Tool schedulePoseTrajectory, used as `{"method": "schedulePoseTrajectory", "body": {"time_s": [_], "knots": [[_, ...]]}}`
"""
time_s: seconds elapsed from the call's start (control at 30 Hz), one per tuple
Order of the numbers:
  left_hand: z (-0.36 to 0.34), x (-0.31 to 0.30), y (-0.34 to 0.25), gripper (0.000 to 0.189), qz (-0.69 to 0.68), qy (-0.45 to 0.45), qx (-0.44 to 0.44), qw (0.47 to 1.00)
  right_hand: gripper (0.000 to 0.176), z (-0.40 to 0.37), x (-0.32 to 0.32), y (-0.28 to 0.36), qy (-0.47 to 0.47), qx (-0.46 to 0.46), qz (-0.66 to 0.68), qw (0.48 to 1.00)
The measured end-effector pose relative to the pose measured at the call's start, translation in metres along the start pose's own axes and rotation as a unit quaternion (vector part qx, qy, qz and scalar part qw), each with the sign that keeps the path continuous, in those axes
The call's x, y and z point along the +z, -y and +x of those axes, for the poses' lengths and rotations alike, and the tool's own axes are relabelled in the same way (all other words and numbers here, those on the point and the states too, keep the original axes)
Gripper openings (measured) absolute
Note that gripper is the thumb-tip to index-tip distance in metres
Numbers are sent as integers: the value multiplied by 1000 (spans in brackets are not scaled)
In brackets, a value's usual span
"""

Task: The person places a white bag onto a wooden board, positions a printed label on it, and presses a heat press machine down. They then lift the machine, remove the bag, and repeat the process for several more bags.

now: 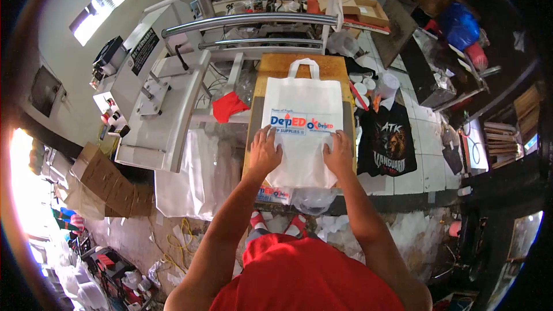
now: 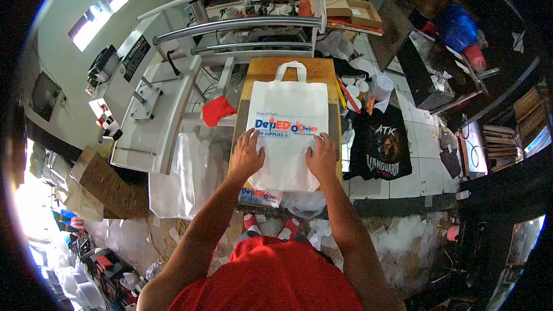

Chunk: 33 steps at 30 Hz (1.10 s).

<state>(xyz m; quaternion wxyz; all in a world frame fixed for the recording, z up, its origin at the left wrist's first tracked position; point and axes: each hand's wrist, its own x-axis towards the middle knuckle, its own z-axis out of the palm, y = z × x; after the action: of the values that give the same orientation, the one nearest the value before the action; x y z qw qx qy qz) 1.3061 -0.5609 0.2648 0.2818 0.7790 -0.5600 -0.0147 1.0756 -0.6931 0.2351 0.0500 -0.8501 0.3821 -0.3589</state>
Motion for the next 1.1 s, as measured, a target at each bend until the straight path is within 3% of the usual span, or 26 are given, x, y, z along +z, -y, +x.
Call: {"method": "schedulePoseTrajectory", "body": {"time_s": [0.1, 0.4, 0.97, 1.1], "knots": [[-5, 14, 0, 60, 43, 15, -14, 999, 40, 0, 6, -10, 28, -3, 2, 1000], [-16, 24, 6, 63, 53, 1, 0, 999, 40, -6, 7, -9, -19, 12, 12, 1000], [-14, 19, -3, 66, 61, 23, 3, 998, 43, -6, 9, -16, -10, 20, 17, 1000], [-16, 13, -1, 61, -9, -63, 30, 998, 51, -8, 8, -24, -42, 27, 52, 997]]}}
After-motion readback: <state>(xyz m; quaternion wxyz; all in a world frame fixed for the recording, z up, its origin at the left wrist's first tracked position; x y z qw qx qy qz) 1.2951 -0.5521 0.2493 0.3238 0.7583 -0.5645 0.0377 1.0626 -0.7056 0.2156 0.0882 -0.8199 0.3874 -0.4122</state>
